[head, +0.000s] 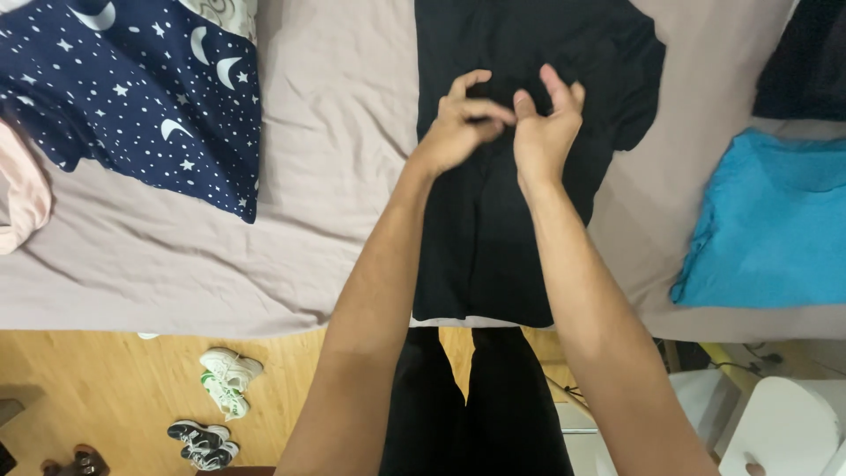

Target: The person folds several pieces of clothing on a bed, including a black t-shirt, a black long-sleeved shirt, a grey sweater, and a patterned t-shirt. The person smooths each item, folds the sides and bottom, and stacks them neatly.

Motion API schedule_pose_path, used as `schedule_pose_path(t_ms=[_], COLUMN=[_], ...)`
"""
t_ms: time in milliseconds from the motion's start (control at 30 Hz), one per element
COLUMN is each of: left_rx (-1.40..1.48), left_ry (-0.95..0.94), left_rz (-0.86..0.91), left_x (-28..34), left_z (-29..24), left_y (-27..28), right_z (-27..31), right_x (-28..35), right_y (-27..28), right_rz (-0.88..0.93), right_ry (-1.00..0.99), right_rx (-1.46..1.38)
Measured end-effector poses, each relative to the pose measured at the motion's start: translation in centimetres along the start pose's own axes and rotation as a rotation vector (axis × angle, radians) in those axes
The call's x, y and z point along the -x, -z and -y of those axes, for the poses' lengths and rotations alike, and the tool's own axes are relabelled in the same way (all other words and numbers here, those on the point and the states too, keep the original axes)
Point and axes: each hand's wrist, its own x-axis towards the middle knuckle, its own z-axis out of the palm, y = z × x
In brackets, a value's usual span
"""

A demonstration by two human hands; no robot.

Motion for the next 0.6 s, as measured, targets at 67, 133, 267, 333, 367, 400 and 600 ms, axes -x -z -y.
schedule_pose_path(t_ms=[67,133,267,333,367,400,600], left_rx=[0.144,0.289,0.516,0.588,0.565,0.546,0.258], left_ry=[0.012,0.027,0.407,0.443,0.395,0.351,0.241], left_rz=[-0.037,-0.075,-0.175,-0.176,-0.174,-0.172,-0.447], left_x=[-0.6,-1.1,-1.7,-1.8,-2.0,-2.1,-2.5], left_z=[0.1,-1.0,-5.1,-5.5,-5.1,-4.6,-2.1], left_y=[1.0,2.0,4.3,5.0,5.1,5.1,3.2], right_z=[0.1,1.7,6.7,7.0,6.4,5.7,3.2], right_x=[-0.4,-0.1,2.2,3.6,4.2,4.9,6.2], right_y=[-0.4,-0.8,-1.7,-2.0,-2.1,-2.1,-1.3], right_rz=[-0.01,-0.017,0.269,0.384,0.361,0.339,0.423], right_ry=[0.136,0.27,0.406,0.408,0.452,0.49,0.521], right_rx=[0.056,0.113,0.099,0.052,0.11,0.171,0.625])
